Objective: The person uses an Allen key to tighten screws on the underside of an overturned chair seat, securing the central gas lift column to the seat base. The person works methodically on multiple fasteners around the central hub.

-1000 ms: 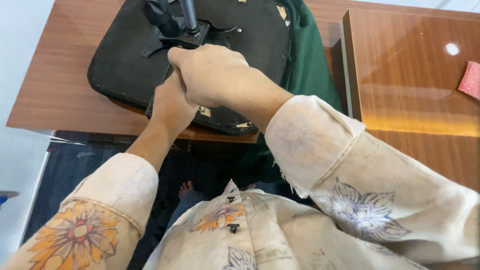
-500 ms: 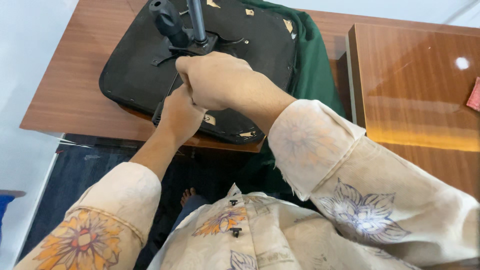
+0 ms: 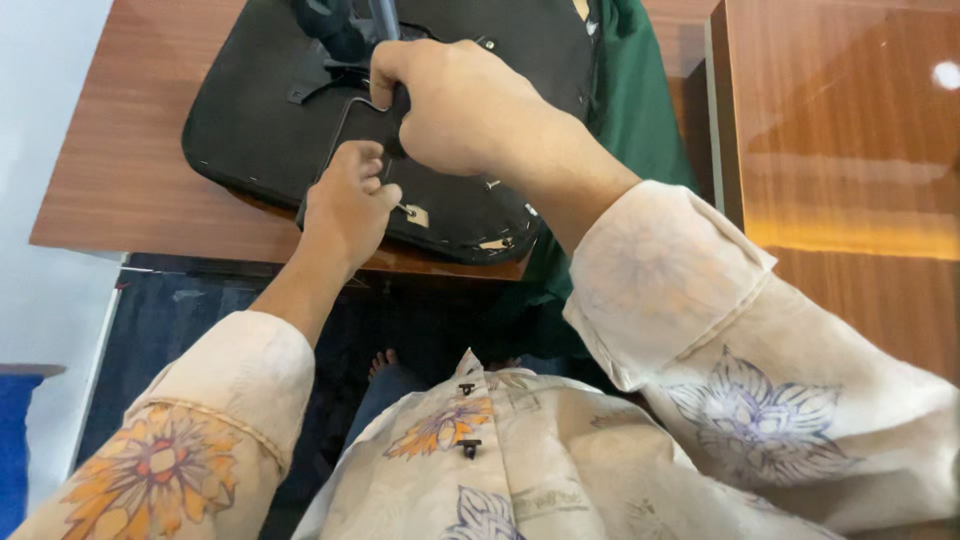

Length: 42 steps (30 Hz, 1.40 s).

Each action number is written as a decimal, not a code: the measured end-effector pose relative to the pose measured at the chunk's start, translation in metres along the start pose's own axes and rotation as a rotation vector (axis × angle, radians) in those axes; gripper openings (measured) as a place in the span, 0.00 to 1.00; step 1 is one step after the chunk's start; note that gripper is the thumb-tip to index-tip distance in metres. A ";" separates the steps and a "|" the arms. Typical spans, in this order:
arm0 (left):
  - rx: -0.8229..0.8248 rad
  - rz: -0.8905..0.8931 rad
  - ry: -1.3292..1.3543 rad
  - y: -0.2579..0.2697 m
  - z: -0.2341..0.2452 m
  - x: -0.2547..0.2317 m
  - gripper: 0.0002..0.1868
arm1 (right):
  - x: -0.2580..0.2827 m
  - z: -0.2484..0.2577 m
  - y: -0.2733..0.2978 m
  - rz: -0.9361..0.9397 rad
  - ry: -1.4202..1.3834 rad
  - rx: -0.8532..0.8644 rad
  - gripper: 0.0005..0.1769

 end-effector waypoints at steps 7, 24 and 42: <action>0.072 0.028 0.136 0.016 -0.036 0.046 0.31 | -0.030 0.003 0.006 0.041 -0.041 -0.088 0.19; 0.119 -0.091 -0.345 -0.003 -0.044 0.058 0.25 | -0.052 -0.003 0.030 -0.057 -0.102 -0.028 0.15; 0.013 0.318 0.683 -0.032 -0.065 0.018 0.14 | -0.099 0.010 0.080 -0.581 -0.509 0.114 0.15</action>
Point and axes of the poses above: each hand's wrist, its own y-axis away from the middle knuckle, its own z-axis out of the back of the hand, x = y × z, the point moved 3 cm from there along -y, towards the middle knuckle, and after that the axes turned 10 degrees about -z, right-handed, at the moved point
